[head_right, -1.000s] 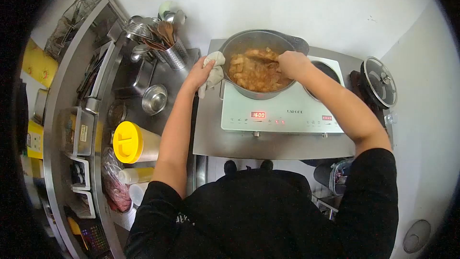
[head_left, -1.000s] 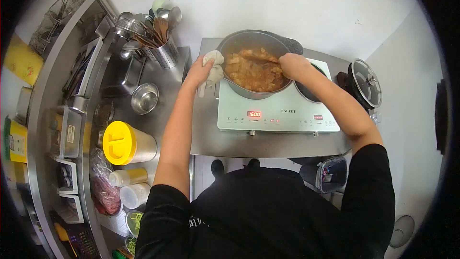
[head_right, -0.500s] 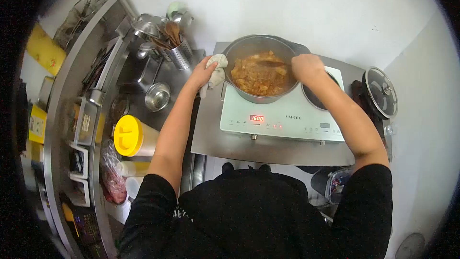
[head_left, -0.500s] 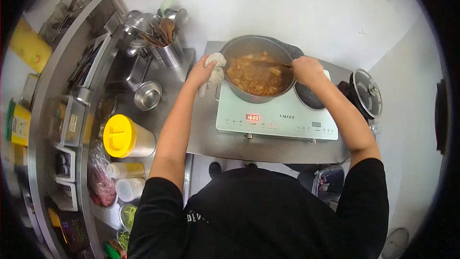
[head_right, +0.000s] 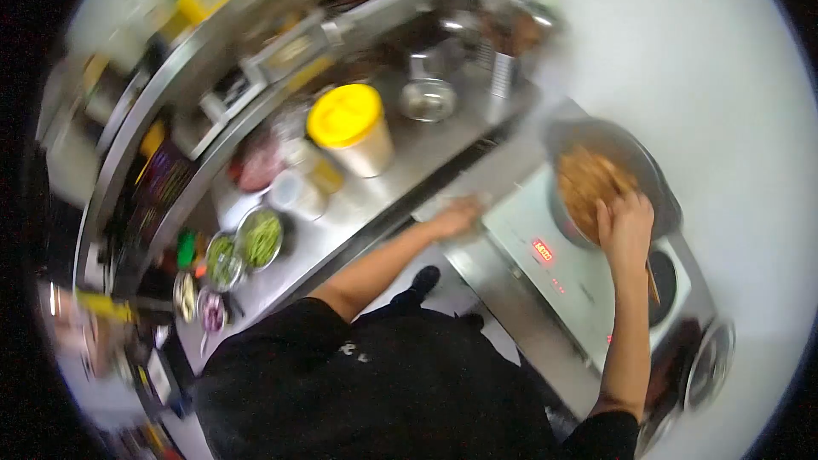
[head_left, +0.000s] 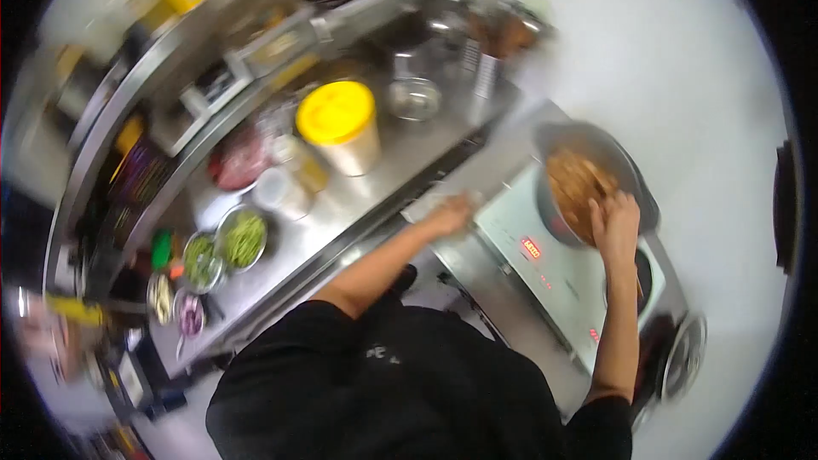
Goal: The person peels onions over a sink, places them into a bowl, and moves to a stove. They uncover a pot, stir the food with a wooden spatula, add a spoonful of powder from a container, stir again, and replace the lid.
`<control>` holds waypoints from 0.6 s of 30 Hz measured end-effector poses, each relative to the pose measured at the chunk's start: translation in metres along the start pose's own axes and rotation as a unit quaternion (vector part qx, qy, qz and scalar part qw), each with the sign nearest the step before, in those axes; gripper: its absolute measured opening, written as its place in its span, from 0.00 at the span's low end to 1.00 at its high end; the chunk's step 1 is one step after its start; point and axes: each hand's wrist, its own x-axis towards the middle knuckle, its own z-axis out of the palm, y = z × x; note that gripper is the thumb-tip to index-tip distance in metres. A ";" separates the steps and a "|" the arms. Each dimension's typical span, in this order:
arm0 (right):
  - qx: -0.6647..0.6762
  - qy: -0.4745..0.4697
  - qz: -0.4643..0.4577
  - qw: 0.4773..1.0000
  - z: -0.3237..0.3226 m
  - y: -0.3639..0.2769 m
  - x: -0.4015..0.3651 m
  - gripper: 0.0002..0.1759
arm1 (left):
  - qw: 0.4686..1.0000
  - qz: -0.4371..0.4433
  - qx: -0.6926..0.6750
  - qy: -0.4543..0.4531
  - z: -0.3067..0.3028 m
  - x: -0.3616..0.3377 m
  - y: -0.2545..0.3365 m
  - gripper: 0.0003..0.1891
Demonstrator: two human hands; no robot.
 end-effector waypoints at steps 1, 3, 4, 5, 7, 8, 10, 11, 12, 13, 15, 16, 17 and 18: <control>0.076 0.006 -0.005 0.997 0.023 -0.012 0.002 0.15 | 0.999 0.014 0.018 -0.041 -0.018 -0.018 0.022 0.32; 0.161 0.012 -0.027 0.986 0.044 -0.044 0.011 0.26 | 0.977 -0.156 -0.143 0.000 -0.036 -0.034 0.047 0.34; 0.156 -0.005 -0.086 0.984 0.042 -0.077 0.013 0.31 | 0.975 -0.169 -0.141 0.018 -0.040 -0.043 0.042 0.34; 0.146 -0.021 -0.141 0.979 0.039 -0.105 0.015 0.36 | 0.983 -0.125 -0.122 0.053 -0.044 -0.052 0.036 0.34; 0.190 -0.045 -0.153 0.969 0.053 -0.141 0.015 0.39 | 0.977 -0.073 -0.121 0.160 -0.083 -0.081 0.045 0.23; 0.227 -0.074 -0.152 0.959 0.060 -0.158 0.016 0.42 | 0.975 -0.079 -0.120 0.168 -0.107 -0.096 0.051 0.23; 0.273 -0.076 -0.159 0.946 0.068 -0.191 0.017 0.40 | 0.927 -0.119 -0.285 0.213 -0.141 -0.120 0.049 0.12; 0.318 -0.077 -0.154 0.932 0.071 -0.207 0.019 0.38 | 0.909 -0.071 -0.253 0.323 -0.149 -0.129 0.043 0.11; 0.321 -0.072 -0.158 0.931 0.073 -0.220 0.022 0.38 | 0.906 -0.033 -0.215 0.363 -0.173 -0.142 0.040 0.11; 0.322 -0.083 -0.163 0.929 0.075 -0.231 0.024 0.37 | 0.899 0.006 -0.177 0.400 -0.202 -0.154 0.034 0.12; 0.323 -0.092 -0.161 0.928 0.078 -0.257 0.031 0.36 | 0.853 -0.011 -0.070 0.517 -0.294 -0.183 0.036 0.24; 0.314 -0.117 -0.151 0.930 0.080 -0.270 0.034 0.35 | 0.804 0.061 0.087 0.585 -0.343 -0.188 0.007 0.32; 0.305 -0.145 -0.139 0.931 0.083 -0.282 0.035 0.34 | 0.792 -0.036 0.084 0.604 -0.397 -0.202 0.015 0.36; 0.304 -0.150 -0.126 0.933 0.085 -0.299 0.041 0.34 | 0.708 0.053 0.234 0.665 -0.461 -0.209 -0.001 0.39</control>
